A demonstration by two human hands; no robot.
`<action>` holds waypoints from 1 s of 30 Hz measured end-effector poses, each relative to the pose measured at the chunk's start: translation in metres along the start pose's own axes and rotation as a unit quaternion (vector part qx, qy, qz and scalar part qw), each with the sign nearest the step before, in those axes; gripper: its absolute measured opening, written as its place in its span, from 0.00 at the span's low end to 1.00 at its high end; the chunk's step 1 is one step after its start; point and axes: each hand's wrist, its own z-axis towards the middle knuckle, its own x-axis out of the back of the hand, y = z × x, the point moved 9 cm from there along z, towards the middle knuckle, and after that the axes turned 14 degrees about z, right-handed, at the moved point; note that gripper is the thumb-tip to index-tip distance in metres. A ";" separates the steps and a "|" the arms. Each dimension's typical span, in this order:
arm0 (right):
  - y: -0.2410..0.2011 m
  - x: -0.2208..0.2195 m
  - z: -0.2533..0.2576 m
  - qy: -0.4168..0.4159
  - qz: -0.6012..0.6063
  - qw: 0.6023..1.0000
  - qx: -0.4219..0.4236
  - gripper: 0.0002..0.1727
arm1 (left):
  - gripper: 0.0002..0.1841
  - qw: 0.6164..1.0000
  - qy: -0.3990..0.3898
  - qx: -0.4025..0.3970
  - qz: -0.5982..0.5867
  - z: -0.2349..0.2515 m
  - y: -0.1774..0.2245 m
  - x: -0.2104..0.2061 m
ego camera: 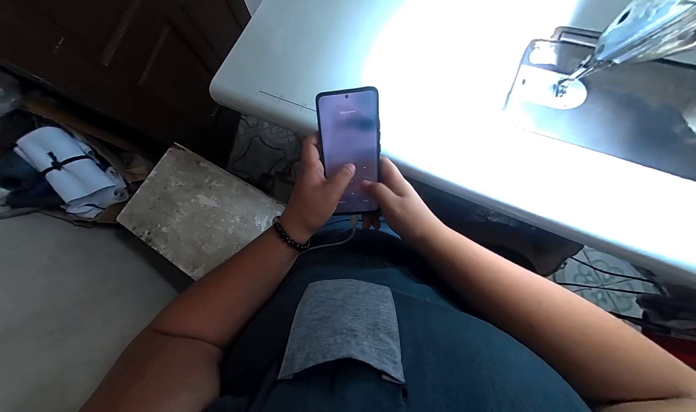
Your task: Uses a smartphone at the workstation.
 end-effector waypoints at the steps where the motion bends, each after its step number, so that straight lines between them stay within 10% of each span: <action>1: -0.001 -0.002 0.000 -0.006 -0.006 1.000 0.000 0.17 | 0.36 1.000 0.001 0.002 0.007 0.000 0.000 0.000; 30: 0.008 0.013 0.008 0.078 -0.061 0.995 -0.016 0.30 | 0.46 0.985 -0.067 -0.065 0.143 -0.021 0.020 -0.014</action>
